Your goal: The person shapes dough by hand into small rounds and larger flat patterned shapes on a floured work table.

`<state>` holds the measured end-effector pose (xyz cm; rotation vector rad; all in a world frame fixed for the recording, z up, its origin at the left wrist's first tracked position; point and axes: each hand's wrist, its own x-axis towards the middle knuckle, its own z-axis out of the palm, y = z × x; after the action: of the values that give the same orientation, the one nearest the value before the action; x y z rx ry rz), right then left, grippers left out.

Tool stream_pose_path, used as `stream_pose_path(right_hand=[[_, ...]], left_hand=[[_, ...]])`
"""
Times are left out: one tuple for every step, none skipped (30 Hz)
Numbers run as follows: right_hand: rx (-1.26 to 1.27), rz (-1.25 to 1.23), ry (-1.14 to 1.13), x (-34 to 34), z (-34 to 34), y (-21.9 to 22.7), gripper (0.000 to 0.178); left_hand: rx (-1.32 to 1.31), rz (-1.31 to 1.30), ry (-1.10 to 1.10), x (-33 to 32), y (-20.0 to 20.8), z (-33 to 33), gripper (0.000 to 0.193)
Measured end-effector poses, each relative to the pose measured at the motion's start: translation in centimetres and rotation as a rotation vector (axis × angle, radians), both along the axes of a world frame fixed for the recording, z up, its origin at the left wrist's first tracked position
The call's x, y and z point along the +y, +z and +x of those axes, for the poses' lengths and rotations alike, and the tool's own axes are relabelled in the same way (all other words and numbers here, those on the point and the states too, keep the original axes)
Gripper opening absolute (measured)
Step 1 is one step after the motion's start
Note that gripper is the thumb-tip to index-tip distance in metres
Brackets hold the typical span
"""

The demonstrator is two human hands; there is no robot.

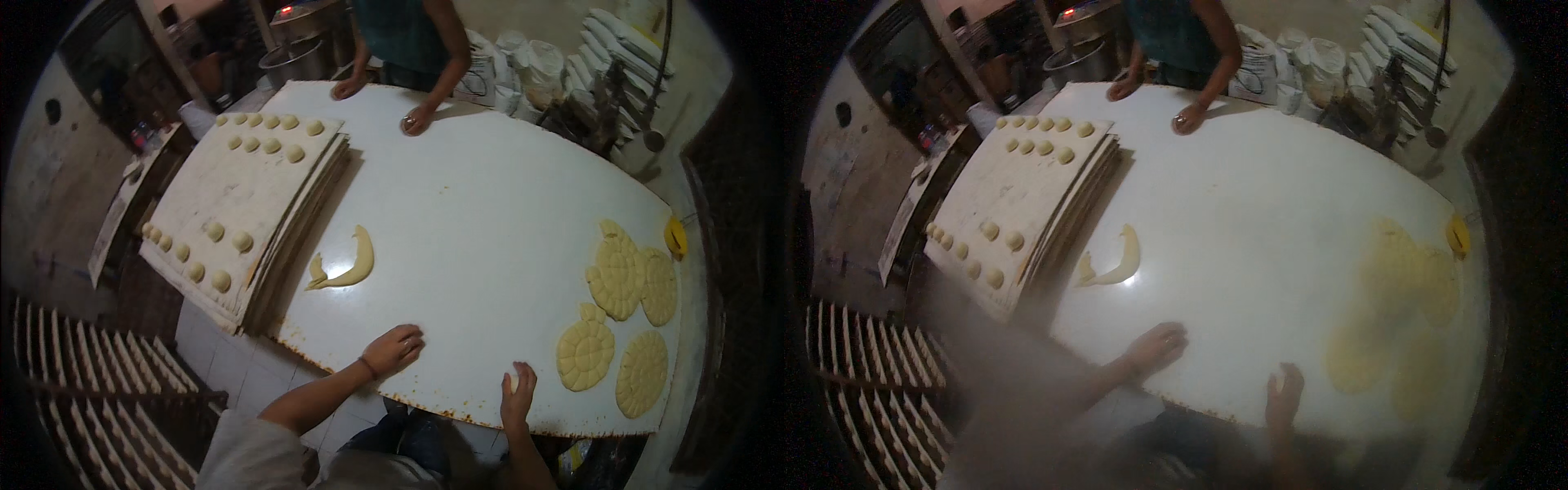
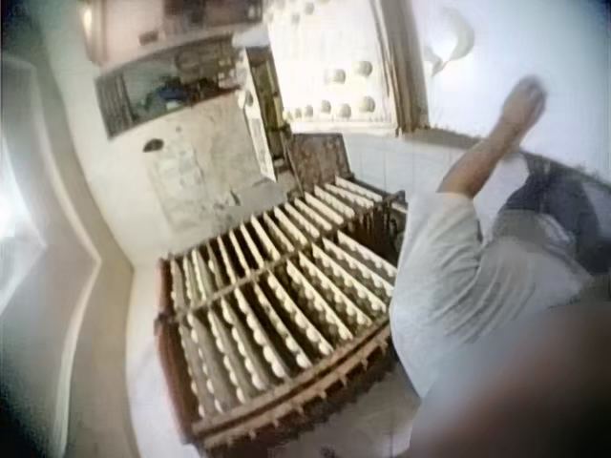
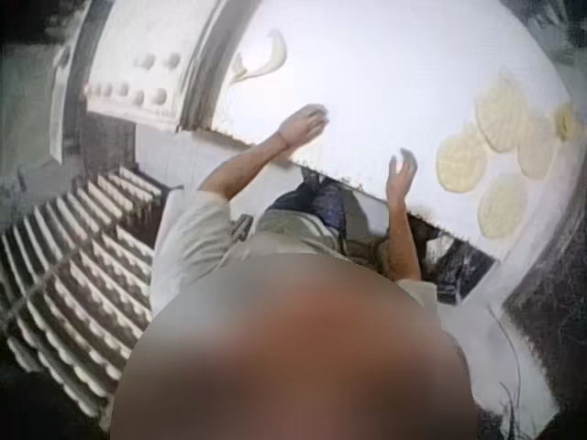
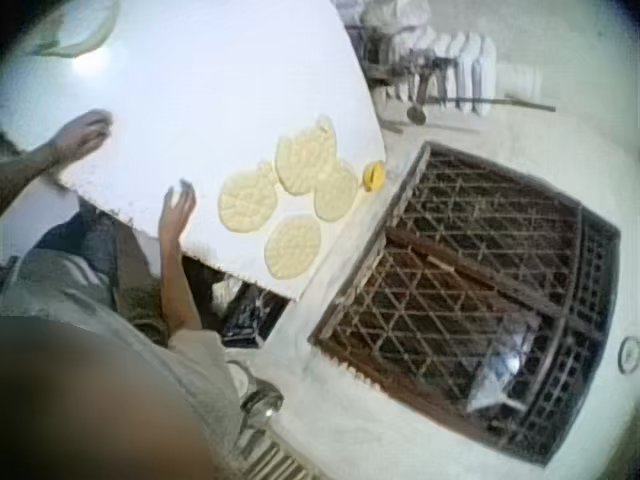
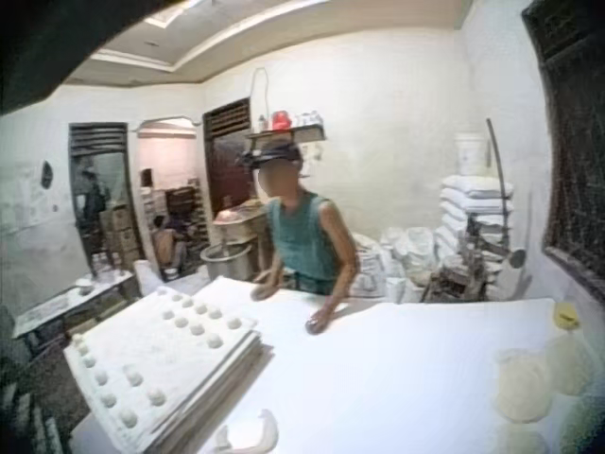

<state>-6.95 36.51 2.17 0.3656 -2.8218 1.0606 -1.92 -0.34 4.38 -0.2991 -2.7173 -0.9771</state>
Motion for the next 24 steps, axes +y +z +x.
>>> stream_pose_path(right_hand=[[0.070,0.051,0.055,-2.7,-1.7,1.1,0.032],[0.137,0.099,0.106,-4.7,-2.0,1.8,0.032],[0.091,0.096,0.181,-4.7,-1.0,1.2,0.032],[0.048,0.096,0.252,-3.2,1.1,0.2,0.032],[0.010,0.100,0.322,-1.6,2.5,-0.7,0.032],[-0.049,0.104,0.333,0.0,3.5,-1.1,0.032],[-0.105,0.109,0.340,2.0,3.8,-1.1,0.031],[-0.155,0.130,0.324,3.4,2.8,-0.5,0.031],[-0.153,0.073,0.178,3.0,0.9,-1.1,0.030],[-0.100,0.055,0.168,1.4,-0.7,-0.4,0.030],[-0.051,0.026,0.177,-2.2,-2.4,1.3,0.030],[-0.009,0.001,0.183,-4.3,-2.3,2.3,0.030],[0.008,0.030,0.242,-4.4,-1.5,1.0,0.032],[-0.037,0.043,0.300,-3.5,0.0,0.4,0.034],[-0.098,0.067,0.355,-0.4,1.1,-1.6,0.033],[-0.157,0.090,0.396,2.5,1.7,-3.9,0.033],[-0.182,0.070,0.364,4.1,1.6,-4.1,0.032],[-0.203,0.048,0.330,5.0,1.2,-3.3,0.031],[-0.221,-0.006,0.268,3.5,0.1,-1.3,0.030],[-0.142,-0.024,0.242,1.4,-1.4,0.1,0.030],[-0.068,-0.034,0.224,-0.7,-2.9,1.1,0.031],[0.002,-0.046,0.208,-1.9,-3.1,1.5,0.032],[-0.030,-0.007,0.233,-2.9,-2.8,1.2,0.032],[-0.099,-0.056,0.290,-2.4,-0.5,1.3,0.030]], left_hand=[[-0.020,0.158,0.174,2.1,1.2,-2.0,0.018],[-0.003,0.157,0.194,3.7,0.8,-1.7,0.018],[0.027,0.155,0.210,5.0,0.4,-1.5,0.018],[0.060,0.156,0.223,5.8,-0.2,-0.9,0.018],[0.052,0.132,0.126,4.9,-1.6,1.1,0.018],[0.037,0.098,0.041,2.3,-4.0,5.0,0.018],[0.021,0.061,-0.049,-0.3,-5.3,7.8,0.018],[-0.145,0.063,-0.097,-1.4,-3.8,7.1,0.015],[-0.144,0.083,0.071,-1.0,-2.6,5.2,0.016],[-0.155,0.116,0.233,1.0,0.4,2.6,0.016],[-0.075,0.137,0.321,2.6,1.2,0.2,0.017],[-0.002,0.158,0.405,4.2,1.3,-1.4,0.018],[-0.004,0.209,0.435,5.9,1.1,-1.8,0.020],[-0.048,0.184,0.301,6.3,0.7,0.2,0.020],[-0.030,0.136,0.182,6.0,-0.8,3.1,0.020],[-0.014,0.084,0.050,4.9,-2.3,5.0,0.020],[-0.078,0.109,0.086,3.5,-2.1,5.9,0.020],[-0.136,0.132,0.121,2.0,-1.7,6.5,0.020],[-0.199,0.164,0.155,1.2,-1.5,7.1,0.020],[-0.120,0.168,0.242,1.8,-0.6,4.9,0.020],[-0.045,0.179,0.338,3.2,1.0,1.3,0.021],[0.023,0.188,0.437,4.5,1.7,-0.9,0.021],[0.037,0.104,0.415,5.4,1.5,-1.2,0.022],[0.050,0.021,0.391,6.3,1.0,-0.7,0.023]])
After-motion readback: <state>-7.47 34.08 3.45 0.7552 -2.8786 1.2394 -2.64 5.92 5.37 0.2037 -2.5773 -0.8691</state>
